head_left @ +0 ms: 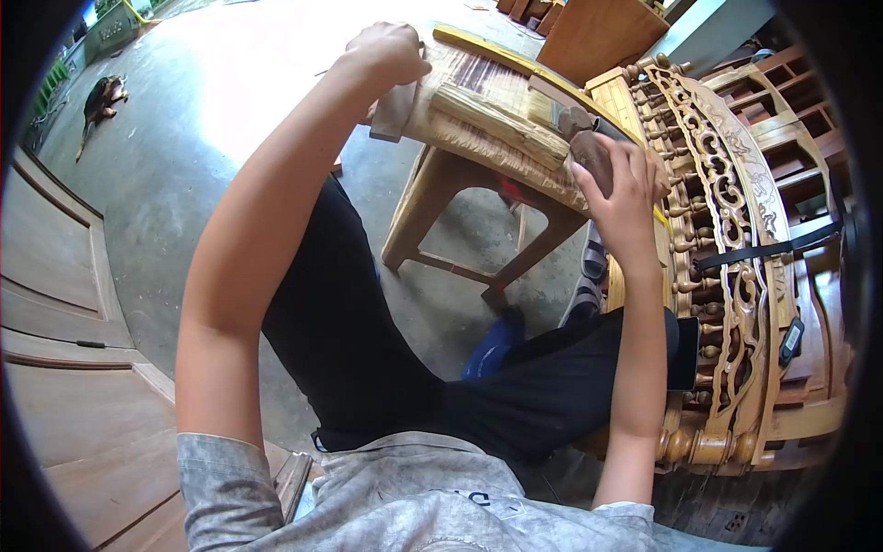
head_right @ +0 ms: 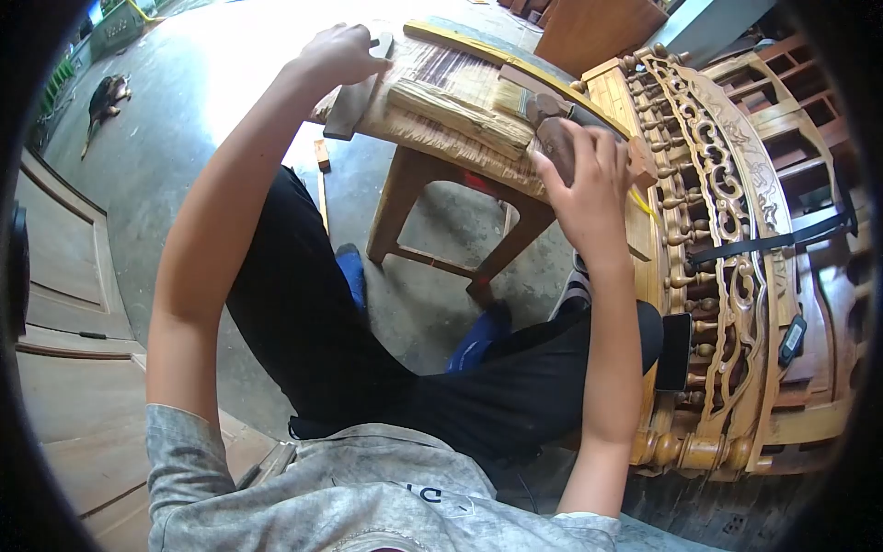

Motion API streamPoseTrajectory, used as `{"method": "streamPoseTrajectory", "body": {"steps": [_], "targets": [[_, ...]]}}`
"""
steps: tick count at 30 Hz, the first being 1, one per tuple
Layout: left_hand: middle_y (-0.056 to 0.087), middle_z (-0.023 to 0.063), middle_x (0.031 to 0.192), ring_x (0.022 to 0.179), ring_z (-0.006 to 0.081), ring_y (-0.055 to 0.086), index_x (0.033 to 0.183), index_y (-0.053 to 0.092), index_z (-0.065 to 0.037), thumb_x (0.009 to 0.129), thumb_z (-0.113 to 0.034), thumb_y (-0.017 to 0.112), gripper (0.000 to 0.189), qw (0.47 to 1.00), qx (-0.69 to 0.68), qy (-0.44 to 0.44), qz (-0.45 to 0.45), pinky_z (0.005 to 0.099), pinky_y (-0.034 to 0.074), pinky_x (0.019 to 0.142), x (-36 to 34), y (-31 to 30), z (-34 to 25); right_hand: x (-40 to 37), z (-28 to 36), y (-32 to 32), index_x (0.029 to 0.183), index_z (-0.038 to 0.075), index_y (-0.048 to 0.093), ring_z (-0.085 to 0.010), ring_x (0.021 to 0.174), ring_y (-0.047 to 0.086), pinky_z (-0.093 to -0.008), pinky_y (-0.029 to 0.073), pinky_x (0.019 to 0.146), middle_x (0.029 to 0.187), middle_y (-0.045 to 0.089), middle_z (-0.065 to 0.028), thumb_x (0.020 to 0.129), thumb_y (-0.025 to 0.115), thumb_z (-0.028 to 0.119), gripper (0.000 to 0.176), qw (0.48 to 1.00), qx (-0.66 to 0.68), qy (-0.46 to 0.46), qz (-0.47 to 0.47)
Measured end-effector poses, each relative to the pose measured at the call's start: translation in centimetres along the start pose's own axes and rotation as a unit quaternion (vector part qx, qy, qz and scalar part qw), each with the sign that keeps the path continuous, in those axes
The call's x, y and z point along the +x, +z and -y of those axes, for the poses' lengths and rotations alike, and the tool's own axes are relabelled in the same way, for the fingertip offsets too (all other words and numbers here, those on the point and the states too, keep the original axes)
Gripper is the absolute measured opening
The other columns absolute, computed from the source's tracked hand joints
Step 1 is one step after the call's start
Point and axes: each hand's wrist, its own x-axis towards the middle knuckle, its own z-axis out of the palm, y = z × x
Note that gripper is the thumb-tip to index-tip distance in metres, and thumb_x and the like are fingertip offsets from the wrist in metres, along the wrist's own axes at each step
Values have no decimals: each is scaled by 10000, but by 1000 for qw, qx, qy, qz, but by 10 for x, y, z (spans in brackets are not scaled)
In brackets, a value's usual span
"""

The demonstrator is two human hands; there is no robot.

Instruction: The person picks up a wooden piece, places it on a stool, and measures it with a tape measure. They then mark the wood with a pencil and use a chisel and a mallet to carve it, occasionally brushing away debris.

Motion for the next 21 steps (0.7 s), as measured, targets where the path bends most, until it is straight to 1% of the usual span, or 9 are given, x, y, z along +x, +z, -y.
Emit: {"method": "streamPoseTrajectory", "body": {"steps": [4,6,7,10,11,14,18,19,21], "targets": [[727,202,1198,1145,326,688,1227,727,-26,906,-505,718,577,1000,2,-10,-14,413,541,1001,-13,11,-1,15,26,5,1327,120,655,-289,1299,445,-444,316,1098,1322,556,-96,935,687,478,531,998,11,-67,16],[724,196,1202,1137,325,690,1238,719,-31,932,-460,708,528,997,-8,28,-65,421,545,994,-27,13,-11,16,33,13,1325,111,660,-283,1304,443,-427,298,1104,1319,560,-96,934,692,480,539,997,-5,-78,30],[722,193,1204,1133,325,692,1244,715,-33,945,-437,703,503,995,-11,46,-93,425,547,991,-33,11,-15,15,31,25,1281,120,665,-254,1249,485,-409,306,1064,1255,594,-63,913,737,420,481,994,-2,-104,-21],[705,176,1244,1130,329,691,1259,708,-49,973,-363,688,426,978,-36,155,-136,438,547,995,-42,8,-28,13,33,26,1224,146,658,-227,1168,531,-398,326,998,1176,623,-19,872,790,344,425,993,22,-104,-49],[680,166,1294,1144,336,685,1284,698,-66,975,-303,696,389,981,-56,169,-80,437,545,1007,-41,5,-32,12,33,24,1198,172,637,-214,1109,554,-397,330,963,1130,630,12,833,822,305,430,991,22,-109,-73],[663,179,1332,1171,339,675,1326,672,-72,974,-269,701,404,950,-50,284,-123,431,544,1024,-38,18,-23,7,27,20,1225,174,627,-210,1111,551,-396,328,961,1126,624,5,830,825,303,461,989,15,-108,-95],[653,192,1349,1148,320,682,1363,653,-91,928,-285,777,493,953,-99,247,-148,458,551,1024,-38,22,-24,2,21,20,1242,187,622,-185,1113,546,-404,327,965,1146,594,11,818,840,265,483,982,-5,-123,-140],[694,172,1280,1123,311,689,1344,665,-103,920,-264,790,470,945,-106,260,-167,463,562,1000,-37,23,-24,2,21,18,1252,210,621,-180,1105,562,-411,333,966,1178,589,19,816,843,235,490,980,1,-127,-155],[720,156,1230,1112,306,696,1322,676,-107,938,-231,769,414,956,-114,258,-83,455,569,987,-37,10,-28,4,19,16,1264,228,618,-181,1091,576,-409,343,960,1200,596,21,820,839,216,497,973,26,-135,-185]]}}
